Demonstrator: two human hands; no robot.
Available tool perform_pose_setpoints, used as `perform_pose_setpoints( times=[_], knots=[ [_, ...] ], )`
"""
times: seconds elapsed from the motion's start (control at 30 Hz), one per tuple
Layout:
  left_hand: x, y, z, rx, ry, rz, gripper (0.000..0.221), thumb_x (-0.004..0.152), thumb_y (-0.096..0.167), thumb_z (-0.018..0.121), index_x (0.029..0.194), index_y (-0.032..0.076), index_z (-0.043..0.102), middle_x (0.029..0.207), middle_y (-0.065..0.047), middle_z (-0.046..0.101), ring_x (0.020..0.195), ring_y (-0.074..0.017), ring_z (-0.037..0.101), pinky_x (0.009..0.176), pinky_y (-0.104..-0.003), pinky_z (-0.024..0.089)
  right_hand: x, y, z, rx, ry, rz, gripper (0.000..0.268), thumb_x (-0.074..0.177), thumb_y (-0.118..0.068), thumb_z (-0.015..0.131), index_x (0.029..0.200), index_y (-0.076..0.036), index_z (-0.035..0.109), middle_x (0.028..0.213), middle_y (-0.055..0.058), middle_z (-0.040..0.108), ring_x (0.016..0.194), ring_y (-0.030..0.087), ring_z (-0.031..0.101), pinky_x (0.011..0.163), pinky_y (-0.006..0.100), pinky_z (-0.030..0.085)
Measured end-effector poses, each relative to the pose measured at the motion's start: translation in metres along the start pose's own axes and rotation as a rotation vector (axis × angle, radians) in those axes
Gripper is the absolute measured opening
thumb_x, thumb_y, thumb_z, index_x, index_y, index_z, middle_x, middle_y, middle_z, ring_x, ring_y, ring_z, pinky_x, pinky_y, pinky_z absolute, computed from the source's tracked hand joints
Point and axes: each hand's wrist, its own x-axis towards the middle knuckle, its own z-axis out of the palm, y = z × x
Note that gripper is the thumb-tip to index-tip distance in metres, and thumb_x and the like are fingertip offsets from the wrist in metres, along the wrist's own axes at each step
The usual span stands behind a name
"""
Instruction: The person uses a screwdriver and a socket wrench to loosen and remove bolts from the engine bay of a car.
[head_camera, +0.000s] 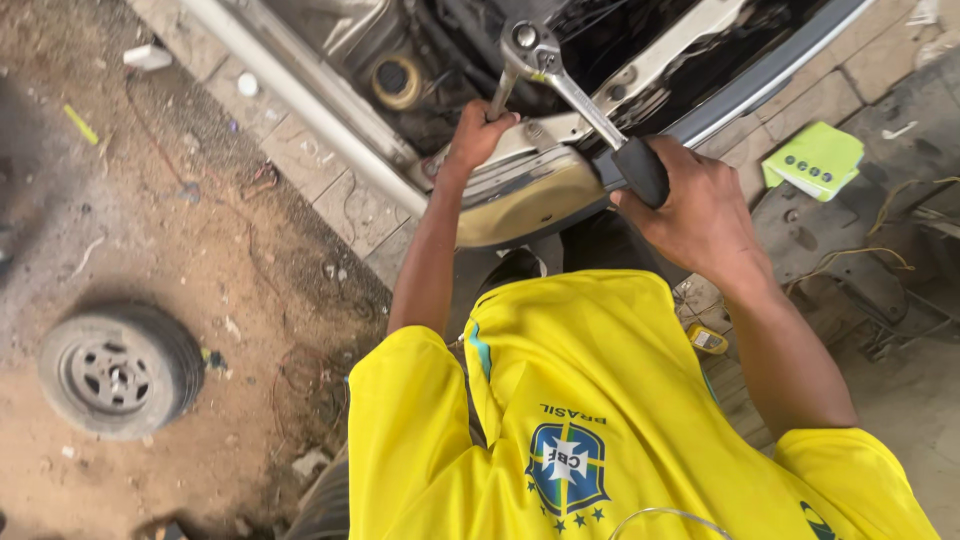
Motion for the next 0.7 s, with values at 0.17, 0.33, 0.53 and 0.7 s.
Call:
perform_pose_setpoints(
  times=[0.17, 0.33, 0.53, 0.7],
  knots=[
    [-0.012, -0.022, -0.034, 0.039, -0.025, 0.045, 0.032, 0.083, 0.028, 0.078, 0.074, -0.002, 0.072, 0.061, -0.006, 0.062, 0.06, -0.0141, 0.059, 0.063, -0.036, 0.046, 0.005, -0.011, 0.022, 0.041, -0.026, -0.018, 0.04, 0.085, -0.016, 0.083, 0.117, 0.0, 0.064, 0.086, 0.022, 0.07, 0.079, 0.041, 0.071, 0.069, 0.048, 0.054],
    [-0.019, -0.048, -0.054, -0.014, 0.027, -0.027, 0.03, 0.082, 0.026, 0.08, 0.076, -0.002, 0.069, 0.063, -0.004, 0.062, 0.061, -0.0152, 0.058, 0.062, -0.037, 0.047, 0.009, -0.027, 0.046, 0.059, -0.089, -0.017, 0.04, 0.085, -0.015, 0.081, 0.118, 0.0, 0.063, 0.09, 0.022, 0.071, 0.083, 0.04, 0.073, 0.075, 0.047, 0.057],
    [-0.034, -0.075, -0.069, -0.049, -0.02, -0.049, 0.028, 0.084, 0.023, 0.075, 0.077, -0.003, 0.07, 0.062, -0.004, 0.058, 0.057, -0.0163, 0.052, 0.059, -0.037, 0.041, 0.013, -0.037, 0.067, 0.057, -0.151, -0.023, 0.045, 0.085, -0.014, 0.079, 0.123, 0.003, 0.061, 0.1, 0.025, 0.071, 0.089, 0.042, 0.073, 0.077, 0.048, 0.057],
    [-0.043, -0.072, -0.072, -0.078, 0.064, -0.062, 0.023, 0.085, 0.02, 0.074, 0.078, -0.002, 0.072, 0.058, -0.004, 0.055, 0.055, -0.015, 0.05, 0.057, -0.037, 0.039, 0.014, -0.042, 0.081, 0.042, -0.122, -0.119, 0.051, 0.083, -0.013, 0.079, 0.126, 0.006, 0.058, 0.107, 0.028, 0.07, 0.089, 0.044, 0.072, 0.079, 0.048, 0.058]
  ],
)
